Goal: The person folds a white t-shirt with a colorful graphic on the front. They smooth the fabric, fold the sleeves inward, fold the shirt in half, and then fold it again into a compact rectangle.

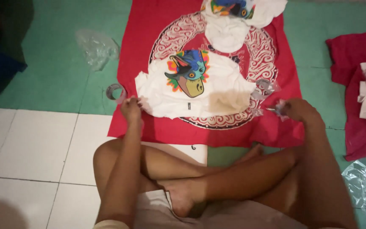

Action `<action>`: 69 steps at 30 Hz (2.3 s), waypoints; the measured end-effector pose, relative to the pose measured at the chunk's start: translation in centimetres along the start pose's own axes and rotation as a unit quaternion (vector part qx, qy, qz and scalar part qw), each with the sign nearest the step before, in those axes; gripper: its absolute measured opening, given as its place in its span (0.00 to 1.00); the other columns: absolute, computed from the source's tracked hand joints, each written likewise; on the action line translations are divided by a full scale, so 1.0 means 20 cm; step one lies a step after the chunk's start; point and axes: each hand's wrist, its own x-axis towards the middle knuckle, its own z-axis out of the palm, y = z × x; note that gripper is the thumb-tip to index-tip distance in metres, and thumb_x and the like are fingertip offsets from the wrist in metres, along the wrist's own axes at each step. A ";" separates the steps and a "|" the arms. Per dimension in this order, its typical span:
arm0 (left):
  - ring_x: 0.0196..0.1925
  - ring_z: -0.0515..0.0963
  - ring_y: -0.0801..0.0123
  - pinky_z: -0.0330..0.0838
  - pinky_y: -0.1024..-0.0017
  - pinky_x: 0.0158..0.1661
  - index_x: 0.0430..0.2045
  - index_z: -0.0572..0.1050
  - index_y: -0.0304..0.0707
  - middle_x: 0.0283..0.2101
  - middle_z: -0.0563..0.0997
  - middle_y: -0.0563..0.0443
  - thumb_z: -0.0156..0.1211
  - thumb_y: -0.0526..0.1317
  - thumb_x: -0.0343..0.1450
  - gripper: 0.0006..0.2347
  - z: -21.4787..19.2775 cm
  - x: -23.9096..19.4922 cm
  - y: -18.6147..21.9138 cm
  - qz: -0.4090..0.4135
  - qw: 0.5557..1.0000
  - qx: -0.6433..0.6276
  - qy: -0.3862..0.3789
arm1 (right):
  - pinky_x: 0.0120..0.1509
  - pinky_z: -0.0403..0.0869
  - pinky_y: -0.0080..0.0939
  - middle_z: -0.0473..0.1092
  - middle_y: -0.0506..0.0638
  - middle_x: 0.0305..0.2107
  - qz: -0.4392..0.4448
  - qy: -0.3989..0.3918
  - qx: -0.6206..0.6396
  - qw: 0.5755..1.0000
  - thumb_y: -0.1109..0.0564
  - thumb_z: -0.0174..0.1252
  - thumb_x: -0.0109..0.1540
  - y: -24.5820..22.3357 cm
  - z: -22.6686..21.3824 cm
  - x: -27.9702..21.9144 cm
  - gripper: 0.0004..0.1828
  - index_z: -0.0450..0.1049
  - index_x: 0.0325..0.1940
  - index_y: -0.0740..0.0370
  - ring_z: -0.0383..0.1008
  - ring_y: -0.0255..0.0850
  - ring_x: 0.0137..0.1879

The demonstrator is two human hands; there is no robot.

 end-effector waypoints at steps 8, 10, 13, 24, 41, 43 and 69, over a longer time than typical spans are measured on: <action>0.26 0.78 0.73 0.74 0.76 0.29 0.21 0.75 0.39 0.24 0.81 0.48 0.66 0.26 0.58 0.08 -0.11 0.05 -0.13 0.066 0.996 -0.040 0.040 | 0.52 0.75 0.41 0.81 0.51 0.42 -0.033 -0.036 -0.115 0.992 0.31 0.48 0.58 0.53 0.43 0.23 0.29 0.85 0.38 0.51 0.81 0.44 0.45; 0.32 0.81 0.72 0.79 0.75 0.36 0.28 0.74 0.39 0.30 0.83 0.49 0.67 0.23 0.55 0.14 -0.15 0.04 -0.23 0.097 0.993 -0.027 0.068 | 0.48 0.73 0.45 0.81 0.58 0.34 0.049 -0.057 -0.119 0.990 0.18 0.43 0.58 0.27 0.29 0.06 0.45 0.82 0.32 0.61 0.80 0.51 0.40; 0.41 0.81 0.66 0.74 0.71 0.46 0.32 0.77 0.48 0.38 0.80 0.55 0.70 0.34 0.55 0.14 -0.11 -0.05 -0.18 0.167 0.952 0.256 -0.010 | 0.57 0.75 0.46 0.79 0.61 0.47 0.078 -0.058 -0.168 0.981 0.13 0.42 0.56 0.17 0.29 0.06 0.52 0.82 0.51 0.61 0.80 0.54 0.53; 0.40 0.78 0.57 0.74 0.67 0.45 0.48 0.83 0.55 0.41 0.73 0.48 0.62 0.32 0.63 0.20 -0.13 -0.07 -0.27 0.294 0.806 0.419 -0.298 | 0.60 0.77 0.50 0.76 0.55 0.56 0.155 -0.014 -0.122 0.980 0.29 0.63 0.56 0.01 0.28 -0.01 0.38 0.76 0.62 0.53 0.77 0.51 0.62; 0.42 0.77 0.63 0.70 0.62 0.35 0.21 0.81 0.45 0.37 0.75 0.57 0.70 0.33 0.59 0.04 0.03 -0.22 -0.10 0.252 0.773 0.469 -0.345 | 0.58 0.74 0.56 0.78 0.56 0.53 0.182 -0.024 -0.065 0.981 0.36 0.65 0.57 -0.03 0.23 0.01 0.30 0.82 0.57 0.53 0.78 0.55 0.59; 0.42 0.77 0.64 0.70 0.63 0.35 0.22 0.81 0.45 0.37 0.75 0.57 0.74 0.35 0.60 0.05 0.03 -0.22 -0.10 0.251 0.761 0.489 -0.346 | 0.59 0.74 0.56 0.78 0.54 0.54 0.177 -0.029 -0.071 0.981 0.33 0.65 0.57 -0.03 0.24 0.02 0.29 0.84 0.55 0.49 0.77 0.54 0.60; 0.33 0.81 0.66 0.69 0.67 0.33 0.27 0.81 0.45 0.31 0.85 0.56 0.47 0.37 0.67 0.11 0.00 -0.24 -0.06 0.194 0.793 0.429 -0.386 | 0.60 0.72 0.52 0.77 0.58 0.55 0.203 -0.038 -0.081 0.975 0.40 0.56 0.60 -0.07 0.27 -0.06 0.29 0.78 0.60 0.57 0.76 0.54 0.61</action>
